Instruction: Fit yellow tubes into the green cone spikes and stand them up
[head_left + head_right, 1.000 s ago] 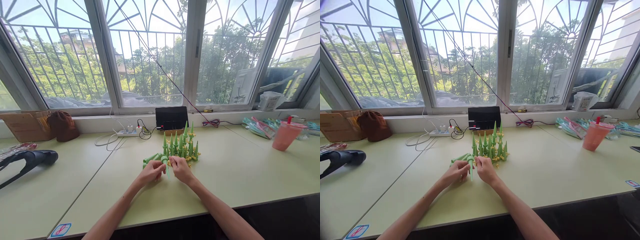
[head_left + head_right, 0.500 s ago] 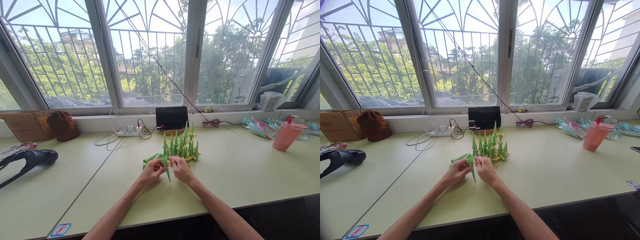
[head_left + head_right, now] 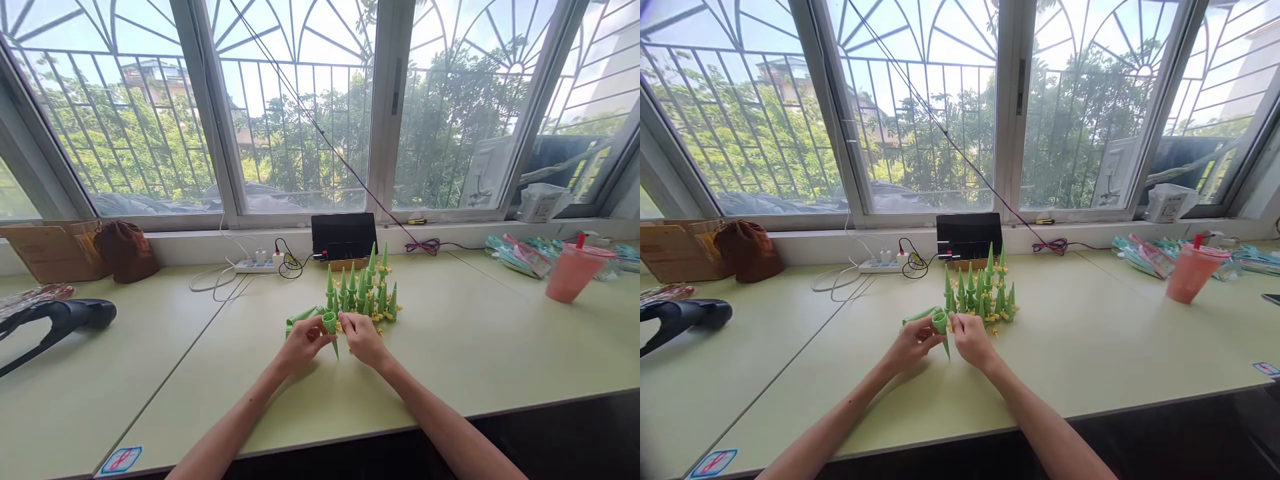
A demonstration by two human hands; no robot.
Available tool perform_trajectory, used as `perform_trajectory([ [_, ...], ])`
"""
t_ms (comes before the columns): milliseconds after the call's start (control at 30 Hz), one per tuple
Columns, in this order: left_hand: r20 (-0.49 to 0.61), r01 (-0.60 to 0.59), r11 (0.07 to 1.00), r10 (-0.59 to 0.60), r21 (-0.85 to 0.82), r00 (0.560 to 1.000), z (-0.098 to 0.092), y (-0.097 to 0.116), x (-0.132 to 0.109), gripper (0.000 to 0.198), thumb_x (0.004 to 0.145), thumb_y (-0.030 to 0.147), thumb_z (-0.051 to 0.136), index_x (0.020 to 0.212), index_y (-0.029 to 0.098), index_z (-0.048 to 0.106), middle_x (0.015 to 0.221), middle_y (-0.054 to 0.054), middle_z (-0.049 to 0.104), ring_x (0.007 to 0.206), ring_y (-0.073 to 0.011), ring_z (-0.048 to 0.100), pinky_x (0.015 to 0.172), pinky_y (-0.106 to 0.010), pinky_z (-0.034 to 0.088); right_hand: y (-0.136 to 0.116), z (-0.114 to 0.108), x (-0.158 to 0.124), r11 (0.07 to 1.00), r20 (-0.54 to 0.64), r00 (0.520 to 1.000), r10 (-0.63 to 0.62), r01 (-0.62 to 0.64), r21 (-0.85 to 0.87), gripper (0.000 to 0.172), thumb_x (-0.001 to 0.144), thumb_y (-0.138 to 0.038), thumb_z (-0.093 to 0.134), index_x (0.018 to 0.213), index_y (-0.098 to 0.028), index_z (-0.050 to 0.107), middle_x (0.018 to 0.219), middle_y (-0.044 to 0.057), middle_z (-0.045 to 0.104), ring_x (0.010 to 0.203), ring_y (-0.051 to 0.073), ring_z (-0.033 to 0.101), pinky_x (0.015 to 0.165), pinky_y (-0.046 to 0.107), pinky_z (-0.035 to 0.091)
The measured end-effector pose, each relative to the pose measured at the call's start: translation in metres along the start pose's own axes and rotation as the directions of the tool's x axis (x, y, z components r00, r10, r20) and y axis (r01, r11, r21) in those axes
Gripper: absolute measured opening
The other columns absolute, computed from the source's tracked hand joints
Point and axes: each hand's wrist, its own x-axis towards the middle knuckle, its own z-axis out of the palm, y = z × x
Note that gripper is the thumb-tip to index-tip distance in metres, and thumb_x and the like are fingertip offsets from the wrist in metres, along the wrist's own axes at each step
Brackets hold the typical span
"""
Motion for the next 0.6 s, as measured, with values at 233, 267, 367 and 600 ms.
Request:
perform_trajectory([
  [233,-0.015,-0.043,0.998,0.043,0.047,0.999,-0.0005,-0.0004,0.0004,0.027,0.082,0.039,0.063,0.075,0.014,0.057,0.065,0.003,0.050,0.052,-0.0065,0.037,0.050,-0.020,0.033,0.0005,0.0003,-0.0001,0.999,0.002,1.000,0.004,-0.004,0.035,0.045,0.095,-0.044,0.033,0.059,-0.019,0.030,0.054,-0.003,0.035,0.052,0.010,0.029,0.050,0.026,0.020],
  [267,-0.015,-0.052,0.997,0.053,0.055,0.998,-0.0006,-0.0002,0.0004,0.026,0.082,0.039,0.062,0.076,0.014,0.057,0.065,0.003,0.050,0.052,-0.0065,0.037,0.050,-0.020,0.033,0.0004,0.0003,-0.0003,0.999,0.001,1.000,0.002,-0.002,0.037,0.045,0.095,-0.044,0.033,0.059,-0.019,0.030,0.054,-0.003,0.035,0.052,0.010,0.029,0.050,0.026,0.021],
  [367,-0.018,-0.068,0.995,0.069,0.073,0.997,-0.0008,0.0009,0.0005,0.024,0.084,0.037,0.061,0.078,0.014,0.059,0.066,0.003,0.050,0.053,-0.0066,0.036,0.050,-0.020,0.032,-0.0003,0.0002,-0.0009,0.999,-0.001,1.000,-0.002,0.002,0.039,0.045,0.095,-0.045,0.033,0.058,-0.019,0.030,0.053,-0.003,0.034,0.051,0.010,0.029,0.050,0.026,0.021],
  [600,-0.060,-0.075,0.987,0.084,0.142,0.995,-0.0005,-0.0029,0.0015,0.026,0.083,0.038,0.062,0.093,0.015,0.068,0.064,0.003,0.048,0.054,-0.0073,0.033,0.050,-0.020,0.031,-0.0005,-0.0002,-0.0002,1.000,0.015,1.000,-0.009,0.009,0.014,0.045,0.095,-0.044,0.033,0.058,-0.019,0.030,0.053,-0.003,0.034,0.051,0.010,0.029,0.051,0.026,0.021],
])
